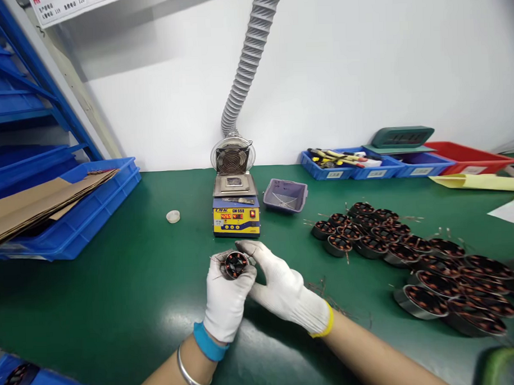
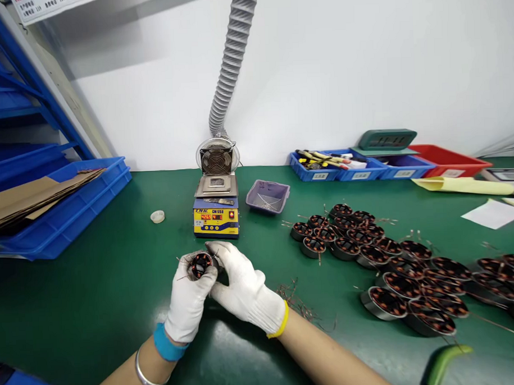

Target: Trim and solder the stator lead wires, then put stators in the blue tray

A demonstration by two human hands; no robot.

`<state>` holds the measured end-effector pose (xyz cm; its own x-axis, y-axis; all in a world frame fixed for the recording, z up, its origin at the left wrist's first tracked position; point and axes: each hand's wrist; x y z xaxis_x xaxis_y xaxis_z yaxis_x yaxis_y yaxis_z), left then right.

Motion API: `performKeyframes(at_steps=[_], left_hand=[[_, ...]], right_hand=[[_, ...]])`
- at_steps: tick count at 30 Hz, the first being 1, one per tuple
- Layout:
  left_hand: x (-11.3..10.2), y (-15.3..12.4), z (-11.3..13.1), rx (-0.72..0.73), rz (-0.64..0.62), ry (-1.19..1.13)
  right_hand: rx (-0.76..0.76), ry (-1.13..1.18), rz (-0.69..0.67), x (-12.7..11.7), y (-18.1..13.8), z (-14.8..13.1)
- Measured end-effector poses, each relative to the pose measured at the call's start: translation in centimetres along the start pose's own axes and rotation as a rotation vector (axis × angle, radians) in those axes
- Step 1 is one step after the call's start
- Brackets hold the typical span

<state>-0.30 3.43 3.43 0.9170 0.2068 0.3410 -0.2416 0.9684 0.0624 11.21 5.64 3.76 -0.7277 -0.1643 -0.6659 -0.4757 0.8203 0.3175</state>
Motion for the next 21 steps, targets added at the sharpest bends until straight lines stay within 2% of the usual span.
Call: performKeyframes(at_steps=[5,9,11,14,17,19,21], left_hand=[[0.0,-0.4,-0.2,-0.005,-0.030,0.010],[-0.6,-0.5,0.3,0.074,-0.167,0.037],[-1.1,-0.3,0.4,0.114,-0.148,0.090],[-1.9,0.6,0.0,0.106,-0.034,0.195],[-2.5,1.4,-0.2,0.098,0.043,0.173],[-2.8,1.6,0.3,0.198,0.051,0.147],[-3.1,1.6,1.0,0.326,-0.018,0.202]], right_hand=[[-0.081,0.131,0.061,0.4,0.3,0.6],[0.040,0.205,-0.019,-0.2,0.1,1.0],[0.100,0.246,-0.058,-0.3,0.0,1.3],[0.108,0.322,-0.098,-0.3,0.0,1.6],[0.127,0.338,-0.106,-0.4,0.1,1.8],[0.135,0.296,-0.096,-0.6,0.1,1.9],[0.121,0.245,-0.089,-1.0,0.1,1.8]])
Point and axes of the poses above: each hand's wrist, its own y-axis towards the middle knuckle, its own x-axis out of the palm, z = x × y, and after that the axes turned 7 degrees about -z, right-handed
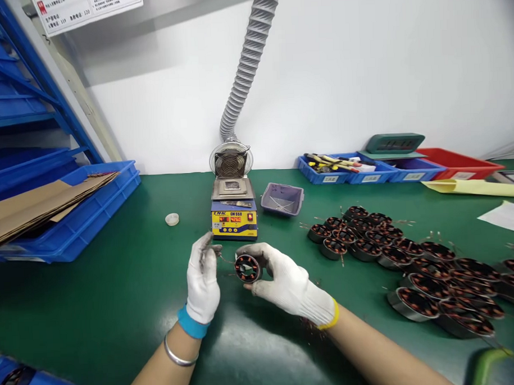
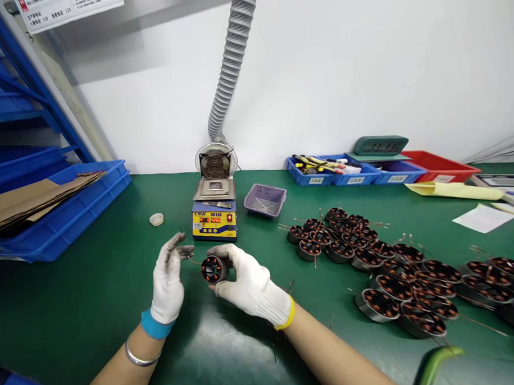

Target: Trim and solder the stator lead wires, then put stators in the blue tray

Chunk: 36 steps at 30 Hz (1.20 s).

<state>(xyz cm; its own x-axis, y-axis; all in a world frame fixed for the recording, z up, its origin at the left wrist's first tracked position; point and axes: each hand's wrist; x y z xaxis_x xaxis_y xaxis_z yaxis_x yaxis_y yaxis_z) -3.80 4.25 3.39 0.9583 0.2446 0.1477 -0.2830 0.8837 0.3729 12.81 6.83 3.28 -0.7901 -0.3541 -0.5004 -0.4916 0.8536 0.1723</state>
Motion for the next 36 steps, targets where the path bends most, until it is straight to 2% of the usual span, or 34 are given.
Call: performKeyframes(at_steps=[2,5,8,11,15,17,21,25,32,34,36], left_hand=[[-0.3,0.2,0.6,0.050,-0.127,0.089],[-0.7,0.5,0.8,0.009,-0.280,0.225],[-1.0,0.8,0.5,0.007,-0.304,0.305],[-1.0,0.7,0.0,0.067,-0.315,0.382],[-1.0,0.7,-0.4,0.115,-0.432,0.511],[-1.2,1.0,-0.4,0.028,-0.381,0.511],[-1.9,2.4,-0.9,-0.237,-0.145,0.405],[-2.3,3.2,-2.2,-0.322,-0.127,0.361],[-2.1,3.0,-4.5,-0.360,-0.186,0.382],[-2.1,3.0,-5.1,-0.361,-0.192,0.391],[-1.9,3.0,-5.6,-0.355,-0.198,0.405]], right_hand=[[-0.008,-0.039,0.004,-0.5,-0.1,-0.3],[0.013,-0.075,0.028,-1.5,0.0,-0.7],[0.020,-0.084,0.054,-2.1,0.1,-0.8],[0.019,-0.074,0.052,-2.3,0.3,-0.5],[0.065,-0.057,0.028,-2.5,0.5,-0.2],[0.158,-0.086,0.023,-2.8,0.8,-0.1],[0.390,-0.309,0.024,-3.4,1.8,0.6],[0.511,-0.450,-0.006,-3.2,2.6,2.1],[0.508,-0.426,-0.012,-2.9,2.8,3.1],[0.453,-0.383,0.045,-3.1,2.8,3.2],[0.332,-0.431,0.129,-3.3,2.6,3.1]])
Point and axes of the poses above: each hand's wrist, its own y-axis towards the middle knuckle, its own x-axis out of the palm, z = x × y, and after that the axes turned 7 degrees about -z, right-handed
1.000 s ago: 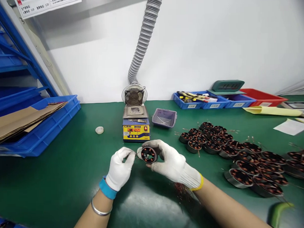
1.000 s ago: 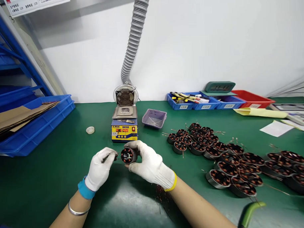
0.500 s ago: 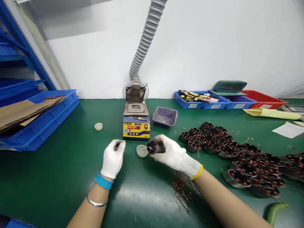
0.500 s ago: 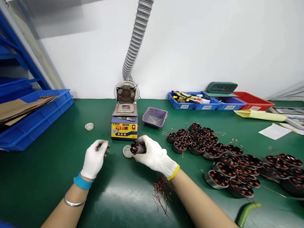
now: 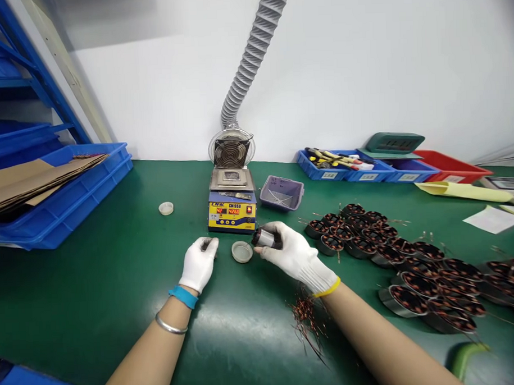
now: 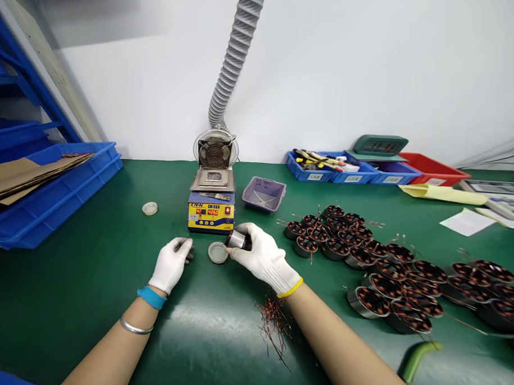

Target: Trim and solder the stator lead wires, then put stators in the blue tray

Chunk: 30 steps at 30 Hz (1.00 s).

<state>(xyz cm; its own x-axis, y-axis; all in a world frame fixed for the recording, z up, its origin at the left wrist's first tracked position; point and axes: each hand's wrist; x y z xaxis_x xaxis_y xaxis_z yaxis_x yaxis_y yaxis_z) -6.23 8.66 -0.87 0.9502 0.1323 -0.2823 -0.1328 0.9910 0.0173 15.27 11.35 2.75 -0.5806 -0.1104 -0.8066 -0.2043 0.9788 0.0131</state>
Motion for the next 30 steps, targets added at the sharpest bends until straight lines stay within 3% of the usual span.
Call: performKeyframes(at_steps=[2,4,7,10,15,18,21,23,25,30], left_hand=[[0.3,0.1,-0.1,0.015,-0.001,0.019],[0.6,0.0,0.0,0.032,-0.001,0.039],[0.8,-0.1,0.2,0.049,0.002,0.070],[0.9,-0.2,0.3,0.058,0.001,0.100],[1.3,-0.2,-0.1,0.068,-0.003,0.130],[1.5,0.0,-0.6,0.056,0.014,0.137],[1.5,0.1,-0.8,0.042,0.012,0.144],[1.5,0.1,-0.7,0.036,0.000,0.146],[1.5,0.0,-0.4,0.033,-0.012,0.145],[1.5,-0.1,0.0,0.027,-0.029,0.137]], right_hand=[[-0.174,-0.200,0.091,-0.2,-0.3,-0.2],[-0.329,-0.506,0.087,-0.2,-0.6,-0.8],[-0.355,-0.800,0.001,0.4,-0.8,-1.9],[-0.320,-0.874,-0.011,1.1,-0.7,-2.8],[-0.414,-0.864,0.012,0.3,-0.6,-2.9],[-0.384,-0.661,0.159,-2.0,0.7,-2.7],[-0.211,-0.152,0.238,-5.0,3.7,-2.9],[-0.090,0.271,0.155,-6.6,5.9,-3.1],[-0.054,0.492,0.085,-7.4,7.7,-3.4],[-0.101,0.630,0.028,-6.5,9.1,-3.9]])
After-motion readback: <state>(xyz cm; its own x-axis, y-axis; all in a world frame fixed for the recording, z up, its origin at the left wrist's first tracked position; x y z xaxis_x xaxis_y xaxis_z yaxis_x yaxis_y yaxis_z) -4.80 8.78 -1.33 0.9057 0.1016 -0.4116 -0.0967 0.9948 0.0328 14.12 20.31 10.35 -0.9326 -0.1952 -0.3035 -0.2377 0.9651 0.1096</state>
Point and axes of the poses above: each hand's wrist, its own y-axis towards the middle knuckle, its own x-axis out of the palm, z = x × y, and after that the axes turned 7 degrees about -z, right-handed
